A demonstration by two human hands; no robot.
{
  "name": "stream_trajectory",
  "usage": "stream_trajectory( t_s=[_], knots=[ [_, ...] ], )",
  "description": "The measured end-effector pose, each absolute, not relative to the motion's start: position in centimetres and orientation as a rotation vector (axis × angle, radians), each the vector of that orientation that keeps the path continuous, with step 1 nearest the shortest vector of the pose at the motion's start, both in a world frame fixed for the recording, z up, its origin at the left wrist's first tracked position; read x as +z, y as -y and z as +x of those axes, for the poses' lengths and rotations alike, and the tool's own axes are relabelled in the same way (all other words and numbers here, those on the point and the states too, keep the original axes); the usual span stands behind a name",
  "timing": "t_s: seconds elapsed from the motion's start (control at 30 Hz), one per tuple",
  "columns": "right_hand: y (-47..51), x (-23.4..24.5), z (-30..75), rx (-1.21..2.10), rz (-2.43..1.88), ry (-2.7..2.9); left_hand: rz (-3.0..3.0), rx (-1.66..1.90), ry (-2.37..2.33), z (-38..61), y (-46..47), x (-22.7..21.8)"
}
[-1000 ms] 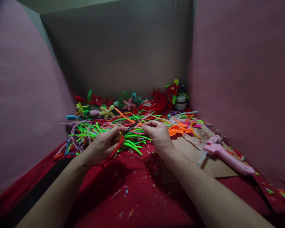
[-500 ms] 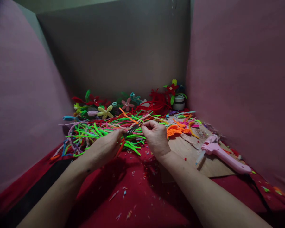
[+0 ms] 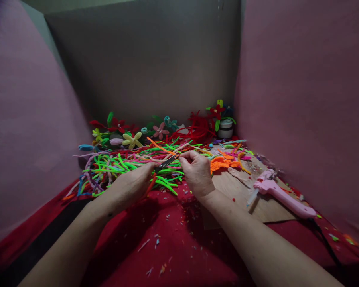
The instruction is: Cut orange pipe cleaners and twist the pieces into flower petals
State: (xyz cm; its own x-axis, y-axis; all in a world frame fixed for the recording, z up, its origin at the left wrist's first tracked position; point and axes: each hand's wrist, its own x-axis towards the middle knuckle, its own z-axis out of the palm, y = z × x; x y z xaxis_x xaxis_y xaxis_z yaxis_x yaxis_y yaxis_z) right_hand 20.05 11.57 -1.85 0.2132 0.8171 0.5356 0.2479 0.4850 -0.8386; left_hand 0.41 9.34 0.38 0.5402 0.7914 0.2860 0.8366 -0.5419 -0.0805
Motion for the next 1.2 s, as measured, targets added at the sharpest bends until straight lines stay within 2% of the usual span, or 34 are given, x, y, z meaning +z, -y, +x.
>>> stream_trajectory(
  t_s=[0.4,0.8,1.2],
  knots=[
    [-11.2,-1.6,20.0,0.459,-1.051,1.366,-2.597,-0.261,1.37,0.1,-9.1,0.6],
    [-11.6,-1.4,19.9,0.843,-0.956,1.127,-2.554,-0.118,1.383,1.2,-8.4,0.8],
    [-12.0,-1.9,19.8,0.877,-0.915,1.128,-2.608,-0.203,1.453,2.0,-8.7,-0.6]
  ],
)
